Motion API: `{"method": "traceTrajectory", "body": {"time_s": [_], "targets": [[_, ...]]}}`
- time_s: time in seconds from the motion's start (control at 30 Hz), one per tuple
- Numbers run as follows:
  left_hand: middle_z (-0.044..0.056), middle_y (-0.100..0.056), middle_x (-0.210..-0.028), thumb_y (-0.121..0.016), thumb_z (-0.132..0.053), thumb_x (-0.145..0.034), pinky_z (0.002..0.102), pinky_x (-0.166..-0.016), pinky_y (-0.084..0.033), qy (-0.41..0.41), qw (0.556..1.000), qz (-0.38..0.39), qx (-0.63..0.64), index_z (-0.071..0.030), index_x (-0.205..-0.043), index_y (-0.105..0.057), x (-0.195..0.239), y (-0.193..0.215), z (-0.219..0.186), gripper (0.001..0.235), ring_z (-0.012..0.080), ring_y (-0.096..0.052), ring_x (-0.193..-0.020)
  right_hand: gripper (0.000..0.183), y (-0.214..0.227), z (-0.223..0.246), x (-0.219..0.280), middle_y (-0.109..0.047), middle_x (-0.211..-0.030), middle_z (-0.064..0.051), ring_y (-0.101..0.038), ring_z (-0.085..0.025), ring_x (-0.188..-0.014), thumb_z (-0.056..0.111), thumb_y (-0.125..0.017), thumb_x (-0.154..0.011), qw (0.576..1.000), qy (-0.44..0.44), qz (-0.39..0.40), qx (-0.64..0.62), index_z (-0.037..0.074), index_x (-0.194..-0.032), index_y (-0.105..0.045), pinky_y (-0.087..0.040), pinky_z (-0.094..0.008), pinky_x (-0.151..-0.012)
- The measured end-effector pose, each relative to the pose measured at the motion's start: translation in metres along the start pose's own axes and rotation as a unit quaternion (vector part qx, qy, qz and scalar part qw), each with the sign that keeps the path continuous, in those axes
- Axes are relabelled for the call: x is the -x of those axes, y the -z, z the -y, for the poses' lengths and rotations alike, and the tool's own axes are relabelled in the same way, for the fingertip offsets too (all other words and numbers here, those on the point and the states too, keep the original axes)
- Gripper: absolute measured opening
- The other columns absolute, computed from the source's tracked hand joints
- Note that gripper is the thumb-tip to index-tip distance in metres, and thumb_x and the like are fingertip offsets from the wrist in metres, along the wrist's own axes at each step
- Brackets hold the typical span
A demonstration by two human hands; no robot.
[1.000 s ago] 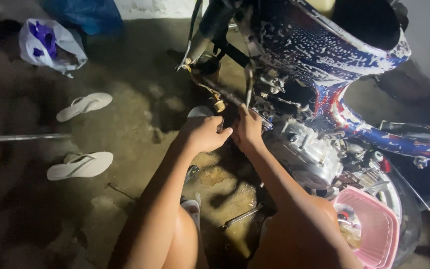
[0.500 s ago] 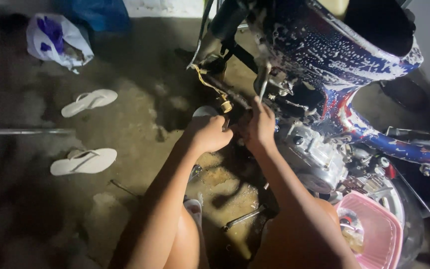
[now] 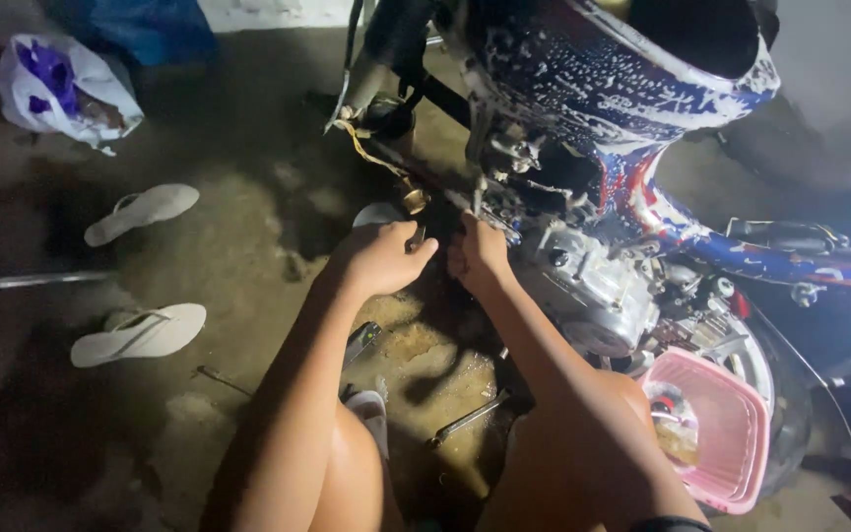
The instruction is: The person sits on the floor and uses a wrench to tighten bolts on the motorcycle engine. They also use a brush to clean the engine area.
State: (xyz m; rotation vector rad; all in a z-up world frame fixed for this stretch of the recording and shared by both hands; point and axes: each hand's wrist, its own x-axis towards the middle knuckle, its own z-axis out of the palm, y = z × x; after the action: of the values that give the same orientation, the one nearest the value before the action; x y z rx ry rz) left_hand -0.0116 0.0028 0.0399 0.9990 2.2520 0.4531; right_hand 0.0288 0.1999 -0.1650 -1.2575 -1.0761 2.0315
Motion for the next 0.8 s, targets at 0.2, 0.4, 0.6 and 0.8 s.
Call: {"method": "traceTrajectory", "body": {"time_s": [0.2,0.4,0.6,0.8], "targets": [[0.013,-0.059,-0.147,-0.039,-0.055,-0.097,0.047,-0.113,-0.043,0.002,1.000,0.002,-0.002,-0.007,-0.149,-0.053,-0.015,-0.007,0.006,0.072,0.0301,-0.055,-0.137,0.030,0.005,-0.002,0.022,-0.037,-0.041,-0.004,-0.037,-0.017,-0.025,0.022,-0.060,-0.102,0.996,0.071,0.001,0.052,0.002,-0.081,-0.056,-0.027,-0.032,-0.024],[0.013,-0.059,-0.147,-0.039,-0.058,-0.096,0.048,-0.113,-0.042,0.001,1.000,0.000,0.006,-0.008,-0.150,-0.051,-0.005,-0.004,-0.001,0.075,0.0305,-0.053,-0.138,0.026,0.023,-0.024,0.028,-0.059,-0.071,-0.014,-0.065,-0.021,-0.057,0.023,-0.069,-0.096,0.949,0.196,-0.056,0.241,-0.002,-0.100,-0.064,-0.053,-0.032,-0.045],[0.014,-0.057,-0.148,-0.039,-0.053,-0.096,0.046,-0.114,-0.041,-0.009,1.000,-0.001,0.010,-0.006,-0.152,-0.049,0.004,0.000,-0.002,0.073,0.0305,-0.053,-0.139,0.025,0.034,-0.042,0.015,-0.065,-0.084,-0.023,-0.073,-0.035,-0.067,0.025,-0.065,-0.099,0.929,0.201,-0.042,0.308,0.003,-0.105,-0.053,-0.059,-0.042,-0.045],[0.012,-0.055,-0.152,-0.035,-0.056,-0.097,0.043,-0.116,-0.039,0.003,1.000,0.010,0.008,-0.006,-0.153,-0.047,0.002,0.001,0.011,0.076,0.0276,-0.052,-0.141,0.040,0.018,-0.021,0.047,-0.068,-0.086,-0.028,-0.072,-0.038,-0.079,0.041,-0.069,-0.100,0.907,0.264,-0.056,0.322,0.003,-0.103,-0.056,-0.058,-0.048,-0.066]]}}
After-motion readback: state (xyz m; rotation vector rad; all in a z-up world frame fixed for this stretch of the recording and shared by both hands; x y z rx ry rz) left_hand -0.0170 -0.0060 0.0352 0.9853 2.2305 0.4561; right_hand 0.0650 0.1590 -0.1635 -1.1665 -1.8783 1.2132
